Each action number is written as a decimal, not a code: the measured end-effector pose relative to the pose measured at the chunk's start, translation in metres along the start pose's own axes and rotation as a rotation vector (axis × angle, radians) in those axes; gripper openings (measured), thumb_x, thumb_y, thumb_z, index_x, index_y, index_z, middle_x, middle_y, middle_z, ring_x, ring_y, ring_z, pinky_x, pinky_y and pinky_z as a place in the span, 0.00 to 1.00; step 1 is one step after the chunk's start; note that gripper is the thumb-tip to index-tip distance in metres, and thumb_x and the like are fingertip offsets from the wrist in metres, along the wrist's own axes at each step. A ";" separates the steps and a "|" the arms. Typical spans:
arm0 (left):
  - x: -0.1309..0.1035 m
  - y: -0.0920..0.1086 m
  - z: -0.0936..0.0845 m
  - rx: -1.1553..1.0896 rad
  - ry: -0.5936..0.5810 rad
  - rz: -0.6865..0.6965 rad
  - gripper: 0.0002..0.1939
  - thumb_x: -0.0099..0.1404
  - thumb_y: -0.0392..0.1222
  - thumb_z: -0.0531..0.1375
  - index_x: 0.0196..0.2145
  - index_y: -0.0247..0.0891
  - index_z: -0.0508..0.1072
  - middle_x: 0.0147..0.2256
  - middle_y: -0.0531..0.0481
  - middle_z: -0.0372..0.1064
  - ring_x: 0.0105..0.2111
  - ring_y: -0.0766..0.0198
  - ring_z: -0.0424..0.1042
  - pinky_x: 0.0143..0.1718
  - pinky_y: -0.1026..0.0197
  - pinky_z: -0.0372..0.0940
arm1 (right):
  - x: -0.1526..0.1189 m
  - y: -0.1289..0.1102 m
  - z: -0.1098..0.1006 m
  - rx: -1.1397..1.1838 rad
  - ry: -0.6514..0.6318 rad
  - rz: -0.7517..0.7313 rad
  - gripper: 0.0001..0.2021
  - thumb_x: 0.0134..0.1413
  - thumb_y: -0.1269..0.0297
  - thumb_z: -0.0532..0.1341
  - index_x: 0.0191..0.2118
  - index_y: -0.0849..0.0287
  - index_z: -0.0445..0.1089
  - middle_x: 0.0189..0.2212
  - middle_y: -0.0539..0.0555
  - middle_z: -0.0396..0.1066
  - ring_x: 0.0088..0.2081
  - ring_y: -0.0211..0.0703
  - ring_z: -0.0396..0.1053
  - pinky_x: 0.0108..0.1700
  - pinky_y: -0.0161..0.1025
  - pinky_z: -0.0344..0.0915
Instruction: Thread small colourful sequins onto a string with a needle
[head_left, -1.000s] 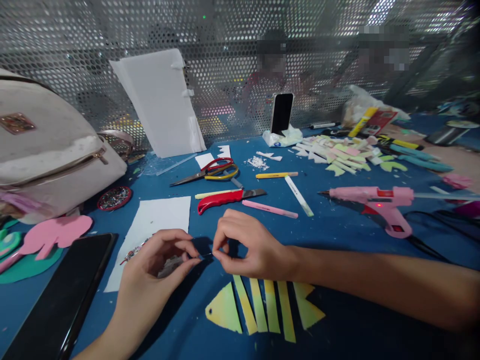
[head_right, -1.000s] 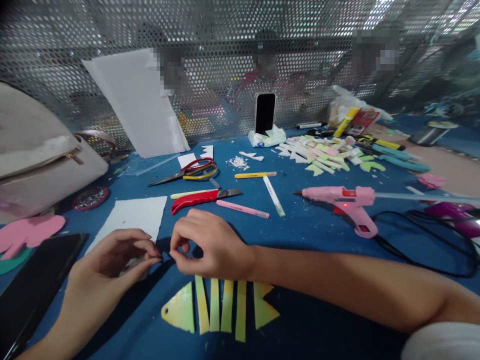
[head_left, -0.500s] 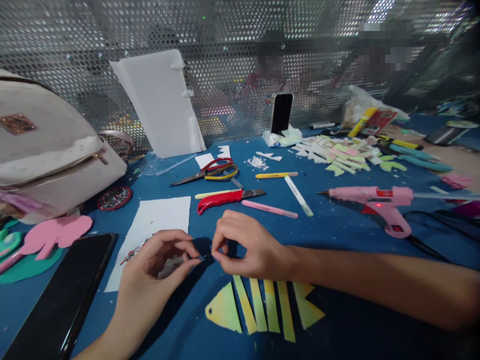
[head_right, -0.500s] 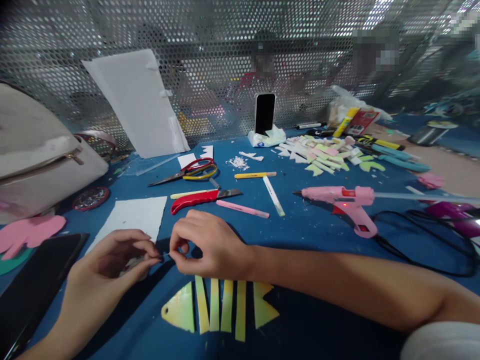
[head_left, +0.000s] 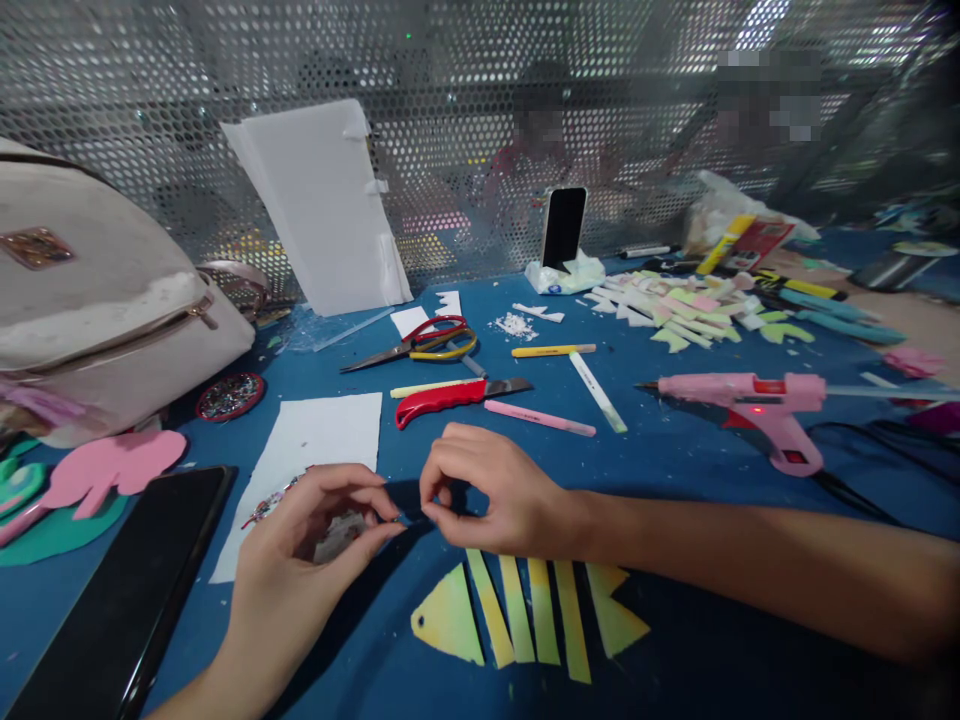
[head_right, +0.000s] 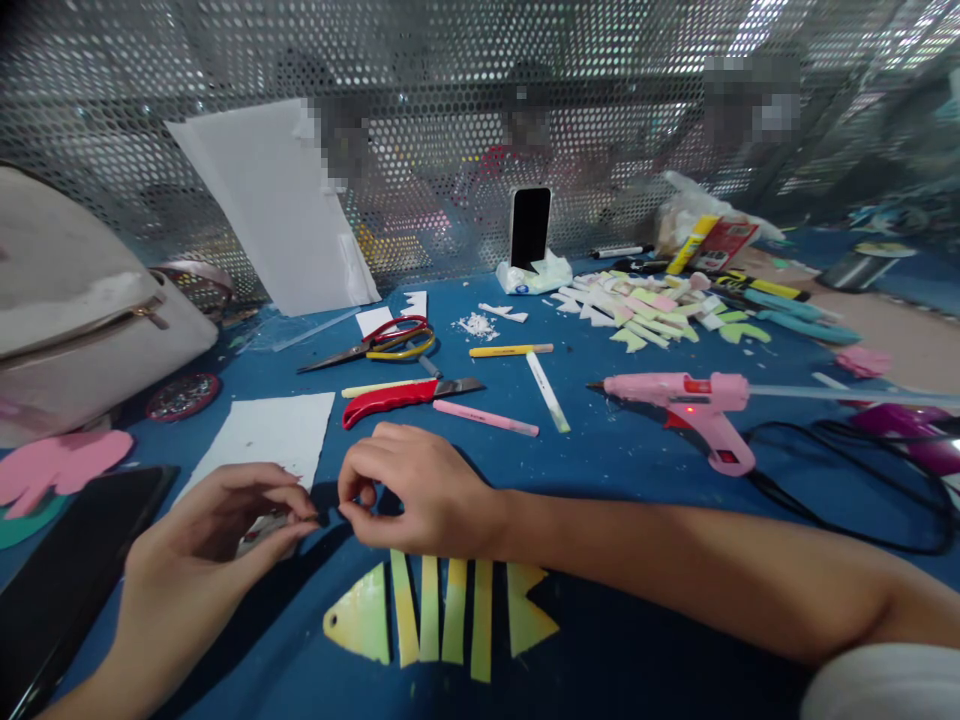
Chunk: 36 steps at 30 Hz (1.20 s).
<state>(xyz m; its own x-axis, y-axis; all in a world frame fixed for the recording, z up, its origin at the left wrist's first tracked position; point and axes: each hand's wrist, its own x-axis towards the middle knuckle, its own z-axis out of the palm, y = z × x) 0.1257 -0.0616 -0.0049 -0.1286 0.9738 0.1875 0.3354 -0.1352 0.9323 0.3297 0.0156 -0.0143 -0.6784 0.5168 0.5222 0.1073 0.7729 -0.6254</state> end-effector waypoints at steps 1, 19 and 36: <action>0.000 0.000 0.000 0.000 0.003 0.007 0.12 0.57 0.40 0.70 0.40 0.42 0.75 0.31 0.53 0.77 0.32 0.61 0.77 0.35 0.62 0.73 | 0.000 0.000 0.000 0.003 -0.001 -0.001 0.03 0.59 0.71 0.59 0.34 0.58 0.66 0.29 0.48 0.68 0.33 0.39 0.64 0.39 0.38 0.61; -0.003 -0.007 -0.003 0.034 -0.017 0.203 0.12 0.61 0.33 0.68 0.42 0.46 0.76 0.34 0.56 0.77 0.34 0.65 0.77 0.40 0.65 0.73 | 0.000 -0.001 -0.002 0.033 -0.008 -0.048 0.03 0.58 0.73 0.60 0.34 0.59 0.67 0.28 0.48 0.68 0.33 0.37 0.63 0.40 0.37 0.61; -0.002 -0.020 -0.007 0.146 -0.141 0.324 0.14 0.65 0.35 0.67 0.47 0.47 0.73 0.36 0.57 0.76 0.36 0.67 0.77 0.43 0.65 0.71 | 0.001 0.002 -0.004 0.087 -0.082 -0.028 0.02 0.64 0.70 0.61 0.37 0.59 0.70 0.36 0.52 0.73 0.42 0.41 0.66 0.47 0.39 0.64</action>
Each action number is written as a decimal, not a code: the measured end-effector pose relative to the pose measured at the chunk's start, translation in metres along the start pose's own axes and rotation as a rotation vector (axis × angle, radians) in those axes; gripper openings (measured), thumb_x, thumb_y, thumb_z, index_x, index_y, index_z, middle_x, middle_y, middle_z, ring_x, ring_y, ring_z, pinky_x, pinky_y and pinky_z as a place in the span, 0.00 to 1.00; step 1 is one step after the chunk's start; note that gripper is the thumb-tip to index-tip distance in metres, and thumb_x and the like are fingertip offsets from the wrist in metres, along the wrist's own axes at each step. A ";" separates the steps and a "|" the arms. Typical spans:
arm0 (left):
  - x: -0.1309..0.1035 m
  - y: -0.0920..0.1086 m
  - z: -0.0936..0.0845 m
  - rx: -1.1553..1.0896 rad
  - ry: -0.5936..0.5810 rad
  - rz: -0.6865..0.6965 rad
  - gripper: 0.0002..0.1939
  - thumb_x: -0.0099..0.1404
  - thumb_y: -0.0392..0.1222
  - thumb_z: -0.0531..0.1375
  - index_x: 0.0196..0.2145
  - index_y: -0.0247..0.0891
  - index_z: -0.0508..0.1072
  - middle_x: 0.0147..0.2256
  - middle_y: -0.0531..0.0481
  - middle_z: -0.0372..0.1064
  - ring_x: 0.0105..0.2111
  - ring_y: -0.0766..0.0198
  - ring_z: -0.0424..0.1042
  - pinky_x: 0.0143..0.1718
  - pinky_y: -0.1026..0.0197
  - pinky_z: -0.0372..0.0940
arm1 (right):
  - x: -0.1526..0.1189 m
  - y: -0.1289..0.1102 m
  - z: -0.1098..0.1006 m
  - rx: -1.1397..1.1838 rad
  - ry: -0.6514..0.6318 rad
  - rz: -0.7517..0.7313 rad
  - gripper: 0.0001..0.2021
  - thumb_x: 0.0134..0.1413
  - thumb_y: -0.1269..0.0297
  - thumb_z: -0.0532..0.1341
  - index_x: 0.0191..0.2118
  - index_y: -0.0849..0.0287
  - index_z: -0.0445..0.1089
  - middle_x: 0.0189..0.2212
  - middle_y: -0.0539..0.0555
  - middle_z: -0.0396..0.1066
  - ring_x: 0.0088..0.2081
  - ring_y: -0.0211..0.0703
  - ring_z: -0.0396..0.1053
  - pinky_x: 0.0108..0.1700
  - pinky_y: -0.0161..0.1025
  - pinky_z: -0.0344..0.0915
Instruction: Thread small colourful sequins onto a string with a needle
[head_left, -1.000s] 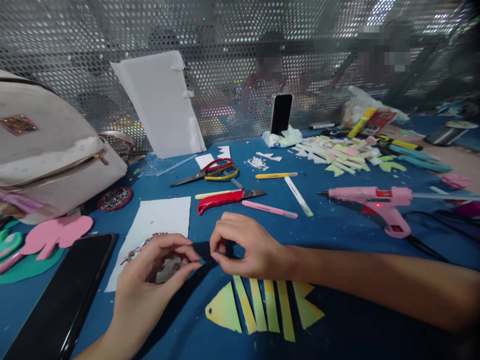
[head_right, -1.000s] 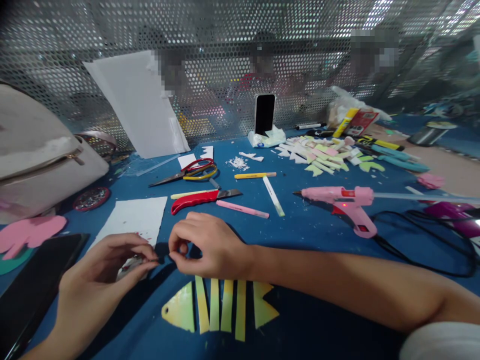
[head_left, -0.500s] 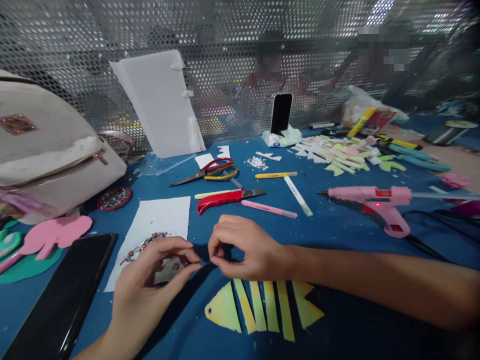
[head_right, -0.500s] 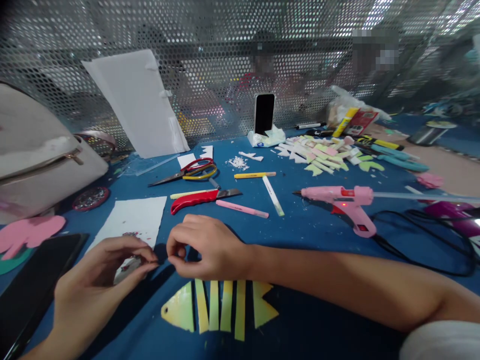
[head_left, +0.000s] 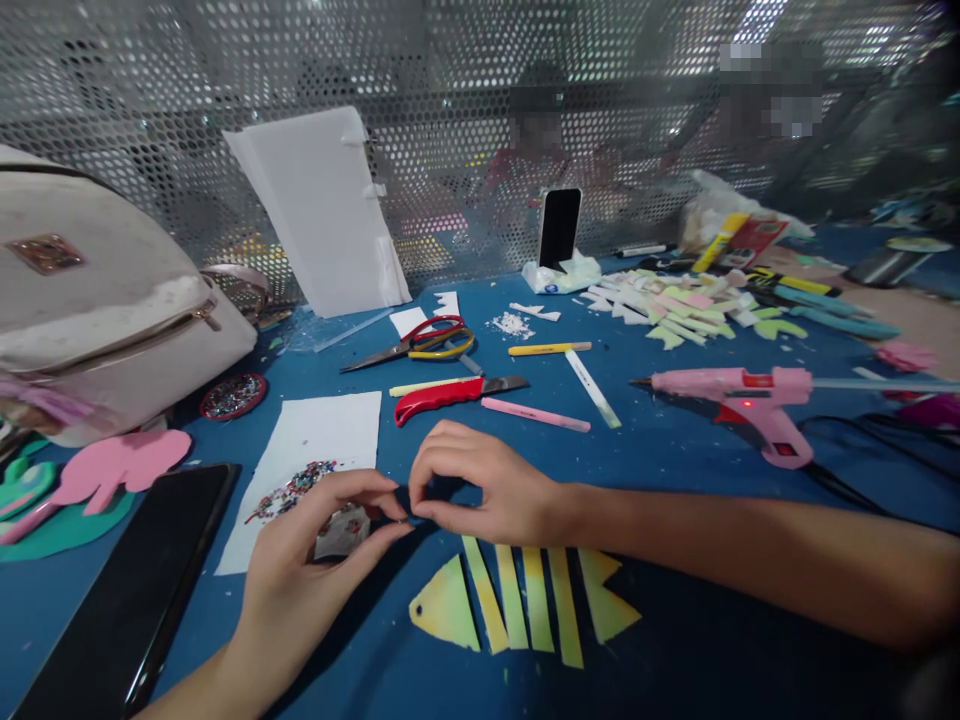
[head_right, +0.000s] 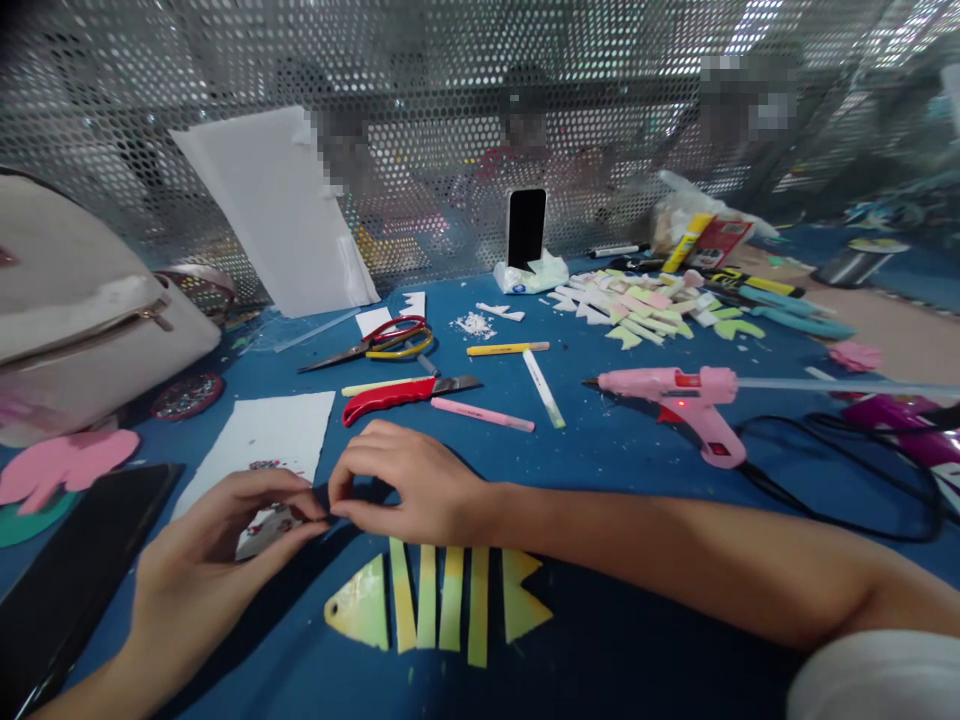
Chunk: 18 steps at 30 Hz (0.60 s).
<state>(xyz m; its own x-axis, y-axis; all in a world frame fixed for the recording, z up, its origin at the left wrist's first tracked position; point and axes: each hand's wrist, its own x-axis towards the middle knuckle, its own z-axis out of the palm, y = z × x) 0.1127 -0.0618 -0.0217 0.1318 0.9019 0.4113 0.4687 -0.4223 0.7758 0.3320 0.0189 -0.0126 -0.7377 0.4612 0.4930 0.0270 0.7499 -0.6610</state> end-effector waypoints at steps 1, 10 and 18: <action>0.000 0.000 0.000 -0.001 0.000 0.001 0.14 0.65 0.35 0.67 0.47 0.46 0.73 0.36 0.56 0.76 0.36 0.67 0.76 0.43 0.65 0.72 | 0.000 -0.001 0.000 0.011 0.014 -0.002 0.03 0.64 0.70 0.61 0.37 0.59 0.70 0.36 0.52 0.72 0.41 0.41 0.66 0.47 0.40 0.64; 0.001 0.001 -0.002 0.011 0.054 0.009 0.13 0.65 0.36 0.67 0.46 0.44 0.73 0.36 0.54 0.77 0.35 0.64 0.77 0.43 0.61 0.73 | -0.001 -0.002 -0.002 0.020 0.067 -0.008 0.03 0.64 0.69 0.59 0.36 0.59 0.68 0.34 0.53 0.71 0.39 0.42 0.65 0.45 0.42 0.64; 0.002 -0.002 -0.008 0.037 0.051 0.040 0.13 0.65 0.36 0.67 0.47 0.46 0.73 0.36 0.56 0.77 0.35 0.66 0.78 0.44 0.65 0.73 | -0.001 -0.002 -0.002 0.011 0.109 -0.005 0.03 0.61 0.70 0.60 0.35 0.58 0.66 0.33 0.52 0.71 0.37 0.41 0.64 0.44 0.41 0.64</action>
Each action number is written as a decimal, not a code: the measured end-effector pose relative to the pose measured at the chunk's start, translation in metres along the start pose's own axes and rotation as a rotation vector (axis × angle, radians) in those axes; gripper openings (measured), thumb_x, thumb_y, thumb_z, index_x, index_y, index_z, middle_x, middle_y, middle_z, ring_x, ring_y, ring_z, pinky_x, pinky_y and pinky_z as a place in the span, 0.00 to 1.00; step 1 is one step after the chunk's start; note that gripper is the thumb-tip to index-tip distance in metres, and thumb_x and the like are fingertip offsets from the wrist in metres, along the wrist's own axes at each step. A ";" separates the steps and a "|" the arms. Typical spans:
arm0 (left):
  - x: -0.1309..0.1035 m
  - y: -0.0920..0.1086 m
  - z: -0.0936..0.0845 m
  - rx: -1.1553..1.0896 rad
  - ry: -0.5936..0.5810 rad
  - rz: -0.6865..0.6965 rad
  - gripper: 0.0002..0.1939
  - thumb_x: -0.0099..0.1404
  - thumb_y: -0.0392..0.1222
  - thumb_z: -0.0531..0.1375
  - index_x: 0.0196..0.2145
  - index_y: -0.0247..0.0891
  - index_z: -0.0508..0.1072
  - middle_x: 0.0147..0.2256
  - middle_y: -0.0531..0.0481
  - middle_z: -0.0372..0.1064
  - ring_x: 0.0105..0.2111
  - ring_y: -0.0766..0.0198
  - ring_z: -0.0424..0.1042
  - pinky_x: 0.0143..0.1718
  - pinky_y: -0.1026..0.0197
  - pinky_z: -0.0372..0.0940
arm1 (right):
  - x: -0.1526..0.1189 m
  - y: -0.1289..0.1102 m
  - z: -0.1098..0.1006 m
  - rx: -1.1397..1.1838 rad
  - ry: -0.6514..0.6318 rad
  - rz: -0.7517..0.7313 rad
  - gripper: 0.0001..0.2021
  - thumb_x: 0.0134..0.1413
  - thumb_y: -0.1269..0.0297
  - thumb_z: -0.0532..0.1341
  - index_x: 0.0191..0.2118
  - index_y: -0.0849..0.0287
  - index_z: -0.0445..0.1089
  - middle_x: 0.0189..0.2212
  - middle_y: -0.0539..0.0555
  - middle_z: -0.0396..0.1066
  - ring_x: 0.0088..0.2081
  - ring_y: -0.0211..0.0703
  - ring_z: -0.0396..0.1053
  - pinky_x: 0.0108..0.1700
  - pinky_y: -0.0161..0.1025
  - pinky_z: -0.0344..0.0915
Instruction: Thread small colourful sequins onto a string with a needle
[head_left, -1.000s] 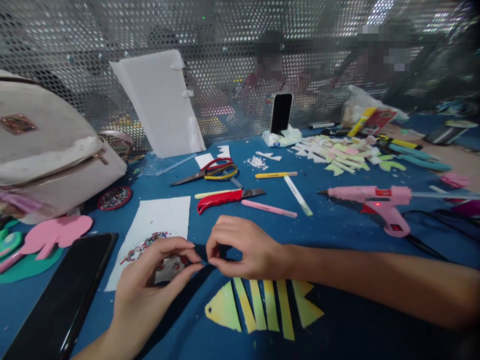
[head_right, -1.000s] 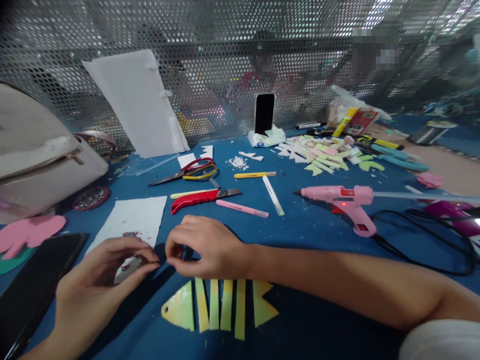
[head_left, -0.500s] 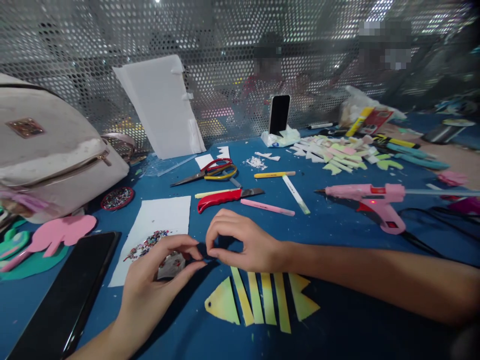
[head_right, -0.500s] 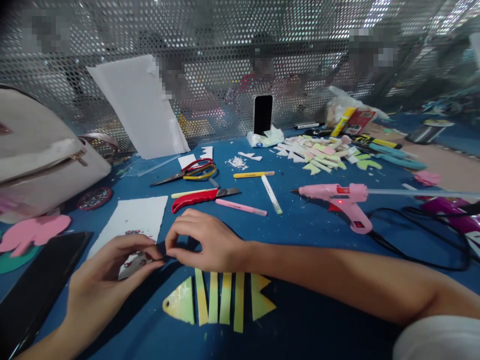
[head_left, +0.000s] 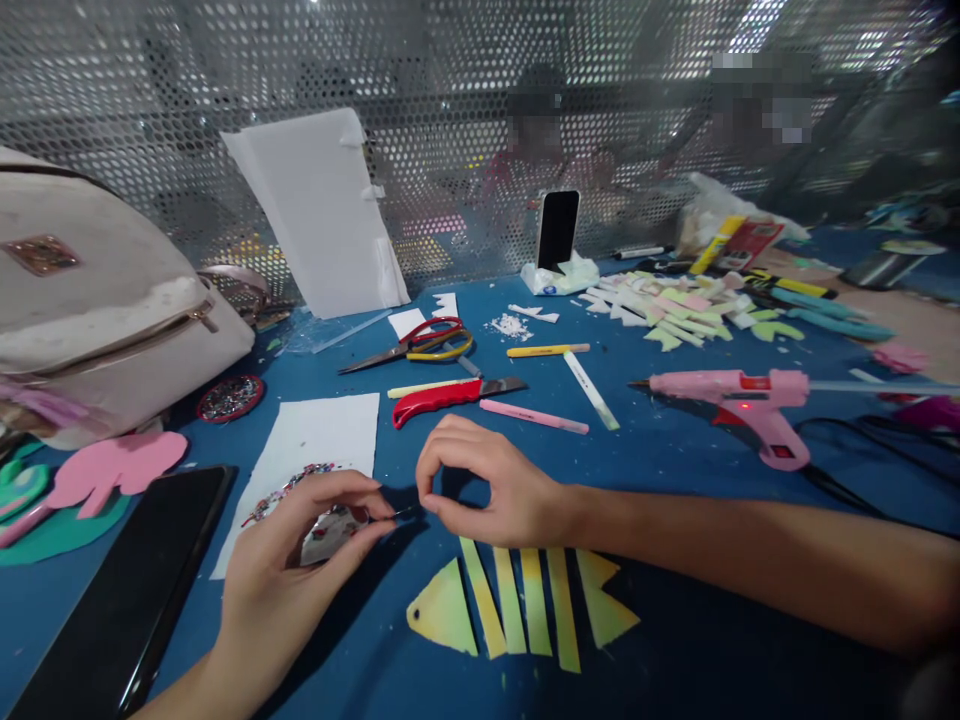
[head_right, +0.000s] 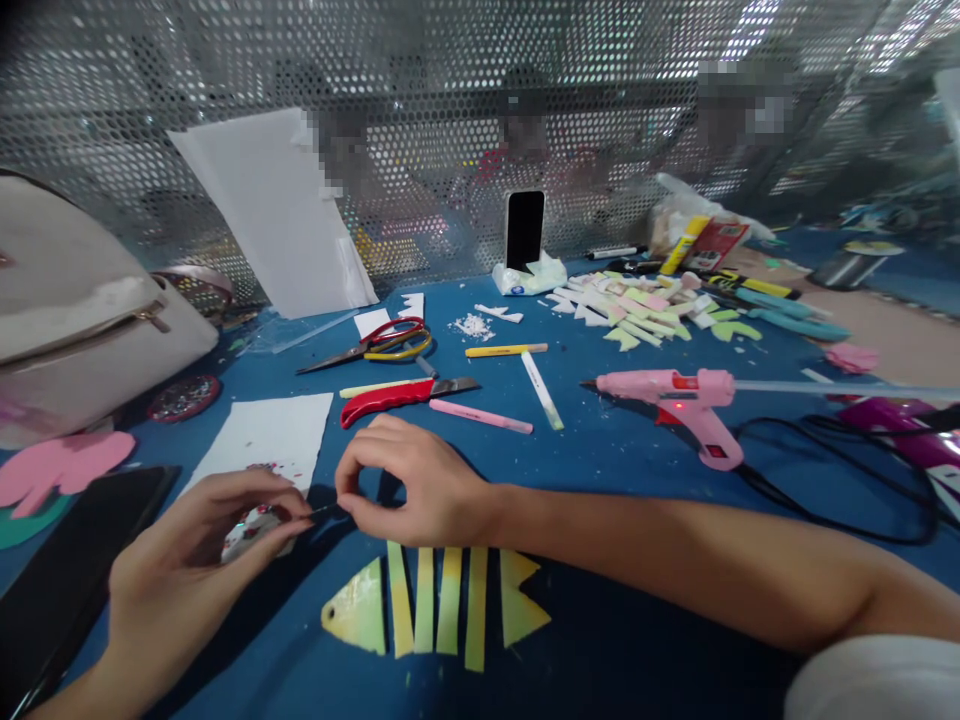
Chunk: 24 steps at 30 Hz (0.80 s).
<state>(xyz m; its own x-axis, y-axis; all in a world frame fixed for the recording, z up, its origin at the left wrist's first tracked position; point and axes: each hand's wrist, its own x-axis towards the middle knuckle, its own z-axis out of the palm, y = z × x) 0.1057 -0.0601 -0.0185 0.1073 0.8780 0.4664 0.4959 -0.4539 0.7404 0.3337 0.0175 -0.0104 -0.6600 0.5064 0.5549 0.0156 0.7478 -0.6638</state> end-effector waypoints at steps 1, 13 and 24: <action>0.000 0.000 0.000 -0.003 0.003 -0.004 0.13 0.65 0.36 0.67 0.47 0.46 0.73 0.36 0.56 0.77 0.35 0.66 0.78 0.44 0.65 0.73 | 0.000 0.000 0.000 -0.002 0.001 0.004 0.03 0.61 0.71 0.59 0.34 0.58 0.66 0.33 0.52 0.71 0.37 0.41 0.64 0.44 0.41 0.64; -0.001 0.005 0.001 0.045 0.006 -0.032 0.11 0.66 0.37 0.66 0.46 0.43 0.74 0.35 0.53 0.78 0.34 0.62 0.80 0.42 0.60 0.75 | -0.001 0.001 0.002 -0.030 -0.019 0.021 0.03 0.61 0.70 0.59 0.34 0.57 0.66 0.33 0.51 0.71 0.37 0.42 0.64 0.45 0.42 0.64; -0.004 0.001 0.000 0.033 0.005 -0.034 0.12 0.66 0.37 0.67 0.46 0.45 0.74 0.36 0.55 0.78 0.36 0.64 0.80 0.43 0.64 0.75 | -0.002 0.001 0.002 -0.046 -0.005 -0.001 0.03 0.60 0.71 0.59 0.34 0.57 0.66 0.33 0.51 0.71 0.37 0.41 0.65 0.45 0.41 0.64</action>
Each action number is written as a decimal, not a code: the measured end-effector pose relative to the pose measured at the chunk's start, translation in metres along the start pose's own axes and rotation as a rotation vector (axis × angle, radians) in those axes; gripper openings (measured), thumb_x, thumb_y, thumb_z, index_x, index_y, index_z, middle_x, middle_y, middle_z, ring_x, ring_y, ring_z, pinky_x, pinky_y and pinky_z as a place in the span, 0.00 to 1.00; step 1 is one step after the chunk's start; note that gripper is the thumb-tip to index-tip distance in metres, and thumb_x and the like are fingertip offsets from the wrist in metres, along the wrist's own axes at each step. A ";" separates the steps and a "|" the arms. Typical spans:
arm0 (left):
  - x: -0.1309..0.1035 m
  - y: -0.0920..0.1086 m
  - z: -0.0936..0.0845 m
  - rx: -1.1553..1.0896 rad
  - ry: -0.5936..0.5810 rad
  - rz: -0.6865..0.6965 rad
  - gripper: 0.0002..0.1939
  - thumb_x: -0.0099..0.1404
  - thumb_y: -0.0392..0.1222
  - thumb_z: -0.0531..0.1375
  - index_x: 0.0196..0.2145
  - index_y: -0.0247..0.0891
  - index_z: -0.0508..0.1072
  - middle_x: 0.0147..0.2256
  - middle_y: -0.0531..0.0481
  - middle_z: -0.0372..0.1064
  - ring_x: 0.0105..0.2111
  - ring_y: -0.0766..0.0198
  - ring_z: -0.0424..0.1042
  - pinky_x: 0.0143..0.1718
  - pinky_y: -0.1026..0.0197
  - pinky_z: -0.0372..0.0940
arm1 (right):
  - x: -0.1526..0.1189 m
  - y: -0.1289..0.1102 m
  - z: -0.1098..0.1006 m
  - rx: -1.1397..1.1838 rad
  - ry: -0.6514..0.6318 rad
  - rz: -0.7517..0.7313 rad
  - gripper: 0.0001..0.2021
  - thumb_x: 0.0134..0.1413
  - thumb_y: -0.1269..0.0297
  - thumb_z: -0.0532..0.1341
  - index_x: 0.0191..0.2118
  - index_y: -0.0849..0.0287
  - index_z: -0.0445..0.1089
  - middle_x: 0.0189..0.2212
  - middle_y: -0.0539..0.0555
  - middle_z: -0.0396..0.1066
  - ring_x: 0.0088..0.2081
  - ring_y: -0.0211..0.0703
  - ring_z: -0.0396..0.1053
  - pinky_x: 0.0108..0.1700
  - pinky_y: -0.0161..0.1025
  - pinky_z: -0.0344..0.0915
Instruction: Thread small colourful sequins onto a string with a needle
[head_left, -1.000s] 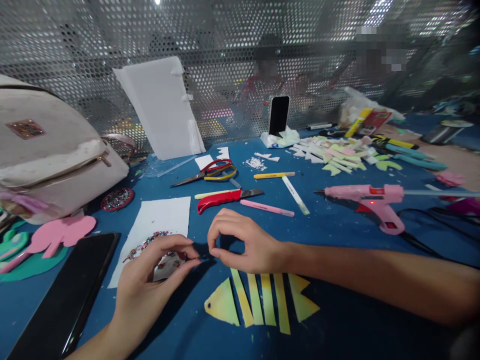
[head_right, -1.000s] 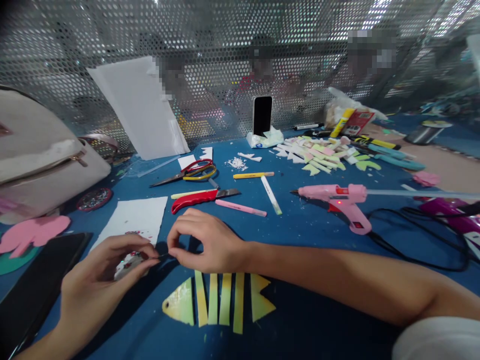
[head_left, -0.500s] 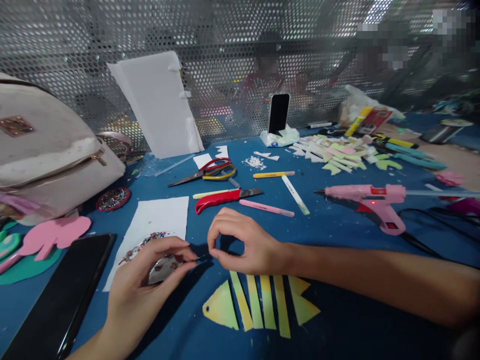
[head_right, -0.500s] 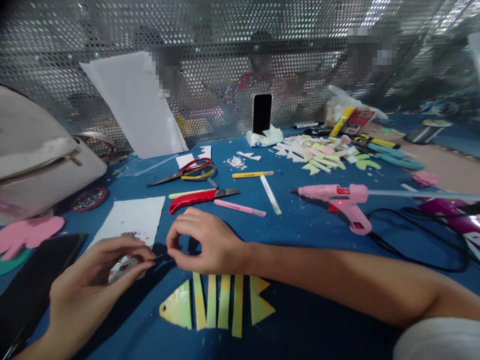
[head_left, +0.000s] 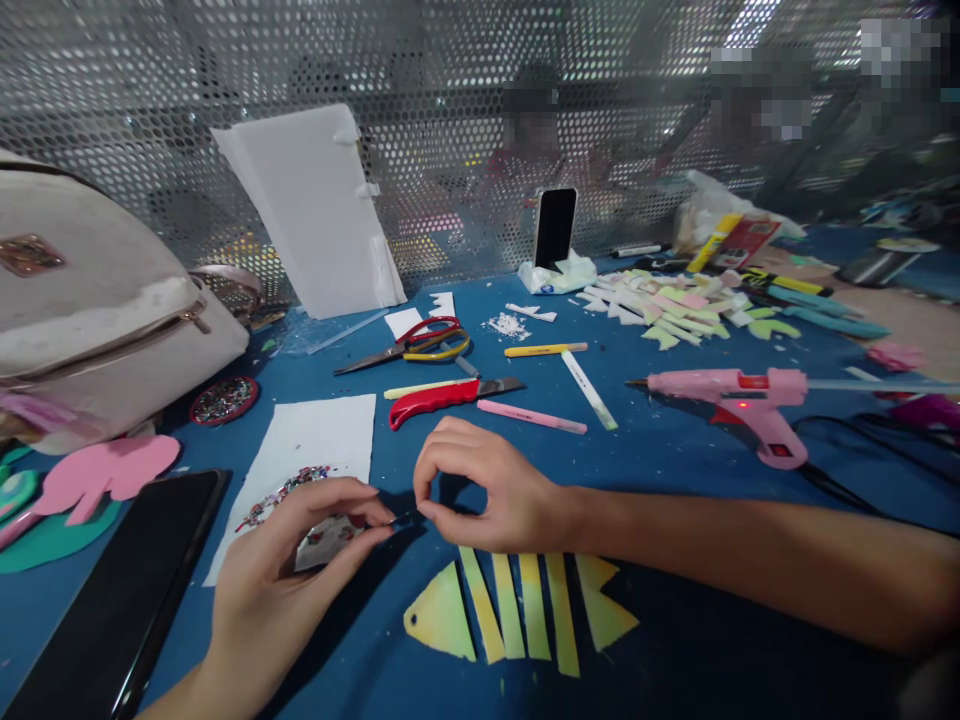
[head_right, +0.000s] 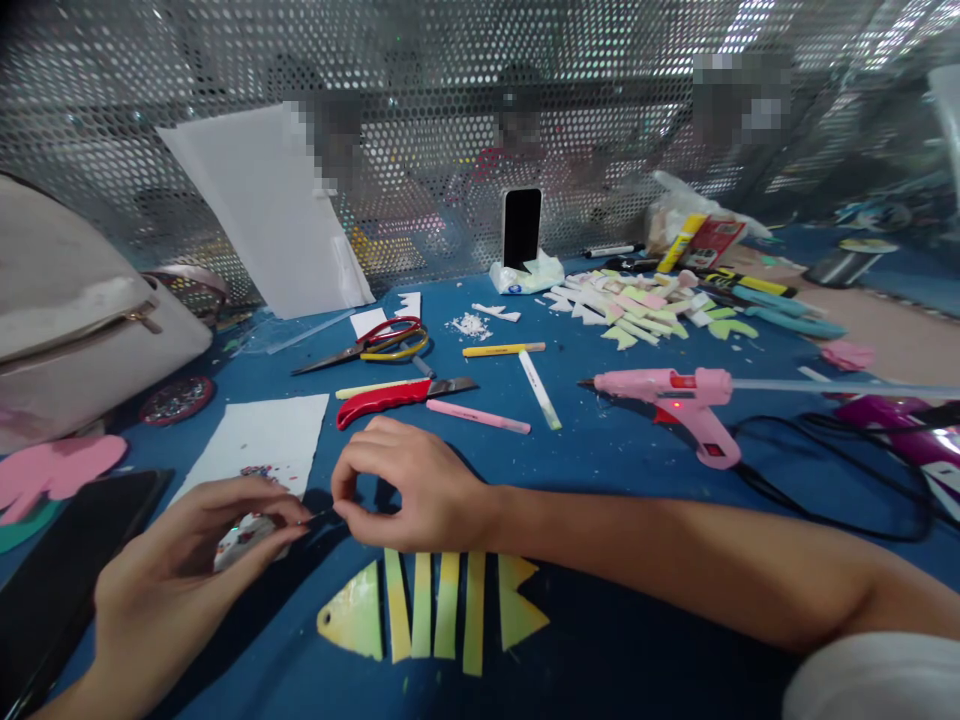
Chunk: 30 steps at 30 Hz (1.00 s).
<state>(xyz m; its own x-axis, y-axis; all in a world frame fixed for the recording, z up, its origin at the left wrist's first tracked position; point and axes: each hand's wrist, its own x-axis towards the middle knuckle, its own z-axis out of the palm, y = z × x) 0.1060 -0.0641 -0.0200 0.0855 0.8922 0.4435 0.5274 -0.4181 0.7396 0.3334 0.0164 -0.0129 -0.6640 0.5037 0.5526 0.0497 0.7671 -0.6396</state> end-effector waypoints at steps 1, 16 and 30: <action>0.000 0.000 0.000 0.000 0.005 0.000 0.12 0.65 0.37 0.67 0.46 0.45 0.74 0.36 0.55 0.78 0.36 0.64 0.80 0.43 0.64 0.75 | 0.000 0.000 0.000 0.000 0.003 -0.002 0.03 0.60 0.71 0.59 0.34 0.58 0.66 0.33 0.51 0.71 0.37 0.41 0.65 0.44 0.41 0.64; -0.001 -0.002 0.001 0.015 -0.007 -0.001 0.13 0.65 0.36 0.67 0.47 0.45 0.74 0.36 0.54 0.79 0.36 0.63 0.81 0.44 0.63 0.76 | -0.001 0.001 0.001 -0.008 0.008 -0.006 0.03 0.60 0.70 0.59 0.34 0.57 0.65 0.33 0.51 0.71 0.37 0.41 0.65 0.44 0.41 0.64; -0.002 0.000 -0.001 0.009 0.004 -0.007 0.13 0.66 0.38 0.67 0.47 0.45 0.74 0.36 0.55 0.81 0.36 0.64 0.82 0.45 0.65 0.76 | 0.000 0.001 0.001 -0.018 0.003 -0.004 0.03 0.61 0.70 0.58 0.34 0.57 0.65 0.33 0.51 0.71 0.37 0.41 0.65 0.44 0.41 0.64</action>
<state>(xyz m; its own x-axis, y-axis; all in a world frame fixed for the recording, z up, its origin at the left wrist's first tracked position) 0.1051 -0.0657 -0.0209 0.0778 0.8945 0.4403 0.5352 -0.4101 0.7385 0.3329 0.0165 -0.0141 -0.6623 0.5016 0.5566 0.0603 0.7761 -0.6277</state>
